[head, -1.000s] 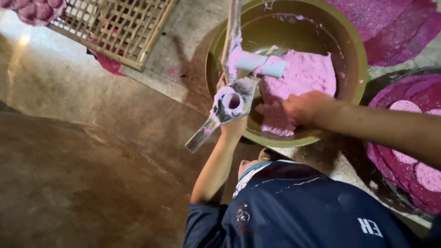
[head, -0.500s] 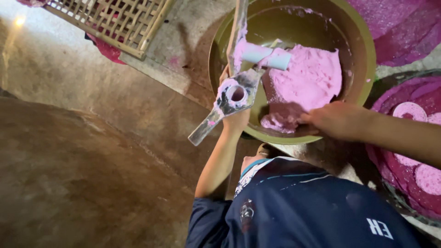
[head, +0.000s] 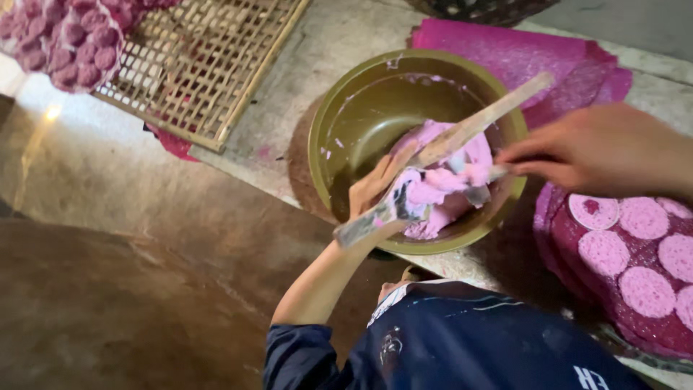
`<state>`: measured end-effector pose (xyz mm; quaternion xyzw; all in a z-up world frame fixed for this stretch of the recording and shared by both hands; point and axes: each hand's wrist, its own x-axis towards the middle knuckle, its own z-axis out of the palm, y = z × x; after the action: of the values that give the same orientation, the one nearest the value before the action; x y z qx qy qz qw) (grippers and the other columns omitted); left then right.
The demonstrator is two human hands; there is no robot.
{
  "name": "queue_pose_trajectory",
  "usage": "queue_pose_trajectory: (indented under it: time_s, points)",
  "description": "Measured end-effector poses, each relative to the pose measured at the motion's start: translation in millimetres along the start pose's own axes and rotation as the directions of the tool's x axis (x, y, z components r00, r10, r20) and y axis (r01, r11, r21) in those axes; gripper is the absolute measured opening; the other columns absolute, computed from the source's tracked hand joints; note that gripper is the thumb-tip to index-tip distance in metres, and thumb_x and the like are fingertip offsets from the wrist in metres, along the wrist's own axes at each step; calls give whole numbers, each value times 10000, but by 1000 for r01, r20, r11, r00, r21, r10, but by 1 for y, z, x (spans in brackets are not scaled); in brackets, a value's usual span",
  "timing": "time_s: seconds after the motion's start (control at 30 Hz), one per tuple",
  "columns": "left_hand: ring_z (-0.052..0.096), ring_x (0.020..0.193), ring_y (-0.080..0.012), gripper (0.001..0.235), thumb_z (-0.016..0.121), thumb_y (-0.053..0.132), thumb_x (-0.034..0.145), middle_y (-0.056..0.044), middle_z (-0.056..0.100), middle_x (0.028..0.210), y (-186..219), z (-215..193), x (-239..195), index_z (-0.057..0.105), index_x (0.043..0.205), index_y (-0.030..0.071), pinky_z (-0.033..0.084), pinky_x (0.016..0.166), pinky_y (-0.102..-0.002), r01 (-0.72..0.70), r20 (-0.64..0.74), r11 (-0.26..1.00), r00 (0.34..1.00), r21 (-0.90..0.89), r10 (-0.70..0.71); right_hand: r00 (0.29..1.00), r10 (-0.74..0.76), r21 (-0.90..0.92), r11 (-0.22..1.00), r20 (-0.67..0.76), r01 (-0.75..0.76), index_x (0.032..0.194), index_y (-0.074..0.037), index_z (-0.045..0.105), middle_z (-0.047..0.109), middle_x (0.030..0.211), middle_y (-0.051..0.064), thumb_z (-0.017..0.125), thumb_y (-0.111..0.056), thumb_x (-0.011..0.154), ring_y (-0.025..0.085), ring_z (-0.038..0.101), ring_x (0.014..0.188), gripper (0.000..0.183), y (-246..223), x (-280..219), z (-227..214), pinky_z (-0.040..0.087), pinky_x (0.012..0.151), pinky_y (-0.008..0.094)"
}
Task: The person scoops pink paste from a bowl using a wooden tool, places it into a circular metal mold on a pink mat, and presses it down to form round pads. The finished pads are arranged on the mat.
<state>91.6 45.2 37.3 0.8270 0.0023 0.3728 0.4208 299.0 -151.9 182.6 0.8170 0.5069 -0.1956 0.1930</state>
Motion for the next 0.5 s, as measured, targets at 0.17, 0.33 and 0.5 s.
queue_pose_trajectory:
  time_s: [0.17,0.33,0.5]
  points:
    - [695,1135,-286,527,731,278,827,-129,712,1253,-16,40,-8,626,1301,75,558,981,-405,249,214,966,942,64,-258,883,-372,-591,794,-286,143,1091,-141,667,663,858,16,555,-228,1013,164,674,683,162,-76,1,28,545,551,315]
    - [698,1125,-283,404,765,284,927,-114,699,1278,-34,39,-43,666,1283,120,555,977,-378,286,185,938,929,197,-322,836,-491,-625,738,-243,252,1284,-93,610,612,893,29,574,-118,911,191,660,696,376,-69,-26,49,545,511,304]
    - [659,1207,-326,654,719,224,803,-134,599,1484,-41,8,-26,536,1417,94,551,937,-396,126,83,855,978,503,-192,866,-304,-483,872,-398,85,1289,-170,630,608,914,-20,628,-271,807,136,644,616,492,-55,-73,-17,526,469,269]
